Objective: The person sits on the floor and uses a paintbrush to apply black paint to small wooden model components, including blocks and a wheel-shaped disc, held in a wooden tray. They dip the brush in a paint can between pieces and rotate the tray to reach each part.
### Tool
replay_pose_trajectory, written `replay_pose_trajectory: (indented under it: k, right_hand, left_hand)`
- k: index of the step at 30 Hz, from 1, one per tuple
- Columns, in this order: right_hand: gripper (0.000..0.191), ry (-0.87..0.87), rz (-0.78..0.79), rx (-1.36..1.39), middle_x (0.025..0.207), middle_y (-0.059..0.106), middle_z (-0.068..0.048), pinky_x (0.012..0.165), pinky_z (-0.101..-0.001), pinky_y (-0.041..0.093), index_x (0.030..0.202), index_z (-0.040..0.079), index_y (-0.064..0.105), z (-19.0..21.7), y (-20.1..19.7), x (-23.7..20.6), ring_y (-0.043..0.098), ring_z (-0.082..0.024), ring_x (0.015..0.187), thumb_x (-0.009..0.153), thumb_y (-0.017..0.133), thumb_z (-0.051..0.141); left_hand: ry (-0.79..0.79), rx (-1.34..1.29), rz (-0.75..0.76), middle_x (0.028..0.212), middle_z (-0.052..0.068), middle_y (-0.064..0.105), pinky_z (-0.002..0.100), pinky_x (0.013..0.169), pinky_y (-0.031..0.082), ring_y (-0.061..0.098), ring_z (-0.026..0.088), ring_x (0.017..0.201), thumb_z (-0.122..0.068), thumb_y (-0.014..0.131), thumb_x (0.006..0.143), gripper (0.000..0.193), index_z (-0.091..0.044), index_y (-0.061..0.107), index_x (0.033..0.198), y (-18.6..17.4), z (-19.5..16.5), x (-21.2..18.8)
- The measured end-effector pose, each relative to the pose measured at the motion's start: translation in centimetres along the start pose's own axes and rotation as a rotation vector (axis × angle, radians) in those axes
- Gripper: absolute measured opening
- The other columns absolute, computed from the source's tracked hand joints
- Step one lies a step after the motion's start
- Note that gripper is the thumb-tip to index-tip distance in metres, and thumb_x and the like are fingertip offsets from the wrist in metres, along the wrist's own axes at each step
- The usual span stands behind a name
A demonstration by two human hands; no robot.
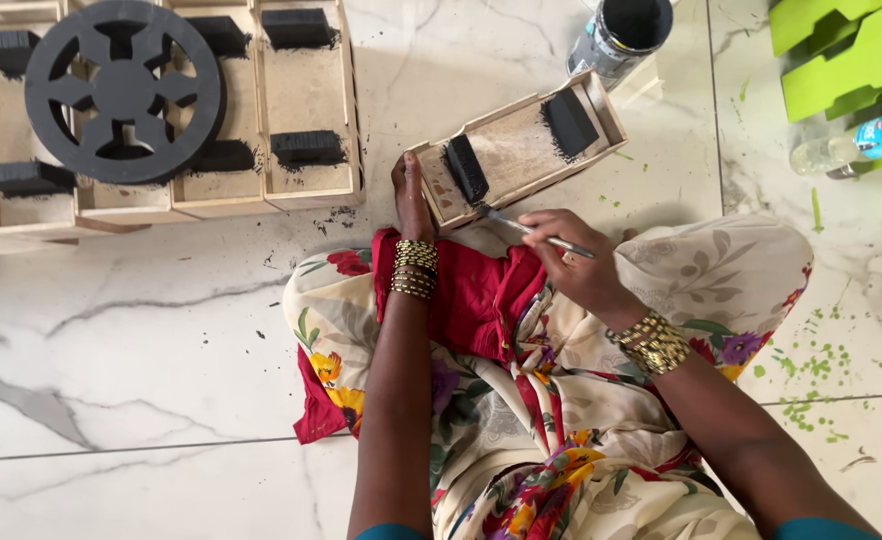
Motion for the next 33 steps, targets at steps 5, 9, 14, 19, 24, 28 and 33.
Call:
replay_pose_trajectory:
  k: [5,9,14,19,24,28,33]
  right_hand:
    - [0.012,-0.028,-0.117,0.034,0.118,0.072,-0.014,0.090,-0.0301,0.064,0.102,0.004,0.064,-0.8,0.4,1.1,0.074,-0.021,0.107,0.097,0.067,-0.007]
    - [0.010,0.031,-0.154,0.060,0.119,0.071,-0.014,0.090,-0.0293,0.065,0.103,0.002,0.061,-0.8,-0.6,-0.1,0.074,-0.020,0.106,0.099,0.063,-0.007]
    - [0.007,0.033,-0.088,0.040,0.117,0.072,-0.015,0.086,-0.0277,0.067,0.101,0.004,0.064,-2.2,1.8,0.0,0.075,-0.020,0.105,0.101,0.066,-0.002]
    - [0.006,-0.019,-0.175,0.030,0.118,0.071,-0.016,0.092,-0.0314,0.062,0.103,0.003,0.062,-2.1,1.4,0.2,0.072,-0.023,0.110,0.102,0.065,-0.003]
    - [0.011,0.114,-0.188,0.094,0.117,0.072,-0.014,0.084,-0.0265,0.064,0.102,0.004,0.059,-1.7,-0.2,-0.7,0.074,-0.017,0.101,0.101,0.068,-0.002]
    - [0.009,0.018,-0.135,0.074,0.118,0.071,-0.016,0.093,-0.0322,0.063,0.105,0.003,0.062,-2.1,1.8,-0.3,0.073,-0.022,0.109,0.101,0.066,-0.004]
    - [0.006,-0.051,-0.187,0.018,0.116,0.072,-0.015,0.091,-0.0312,0.065,0.105,0.004,0.063,-3.1,2.0,0.5,0.074,-0.022,0.109,0.102,0.067,0.000]
  left_hand:
    - [-0.069,-0.139,0.026,0.136,0.022,0.057,0.044,0.107,0.048,0.058,0.032,0.126,-0.069,0.052,0.091,0.085,-0.001,0.045,0.141,0.1,0.2,0.1]
    - [0.027,-0.041,0.006,0.140,0.019,0.056,0.038,0.110,0.040,0.053,0.027,0.130,-0.070,0.051,0.095,0.086,0.002,0.049,0.142,0.0,0.0,0.0]
    - [-0.033,-0.084,0.011,0.139,0.021,0.057,0.041,0.111,0.043,0.054,0.030,0.130,-0.070,0.051,0.093,0.087,0.001,0.048,0.142,0.1,0.2,-0.1]
    - [0.030,-0.001,-0.001,0.147,0.019,0.051,0.039,0.117,0.033,0.046,0.028,0.139,-0.070,0.050,0.095,0.087,0.001,0.045,0.145,-0.1,-0.1,-0.1]
    - [0.016,-0.022,-0.002,0.143,0.020,0.055,0.039,0.115,0.037,0.051,0.029,0.134,-0.069,0.050,0.096,0.085,0.002,0.048,0.142,0.1,0.0,-0.1]
    - [0.008,-0.023,-0.004,0.141,0.019,0.056,0.039,0.113,0.038,0.052,0.027,0.132,-0.069,0.049,0.095,0.084,0.001,0.049,0.142,0.1,0.1,0.0]
    - [0.024,-0.031,0.013,0.140,0.018,0.056,0.038,0.113,0.037,0.051,0.025,0.131,-0.069,0.049,0.096,0.084,0.001,0.049,0.141,-0.2,0.2,0.0]
Point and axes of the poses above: each hand's wrist, its own x-axis towards the middle knuckle, its own y-axis out of the palm, z = x × y, the point moved 3 cm from there along x, towards the middle knuckle
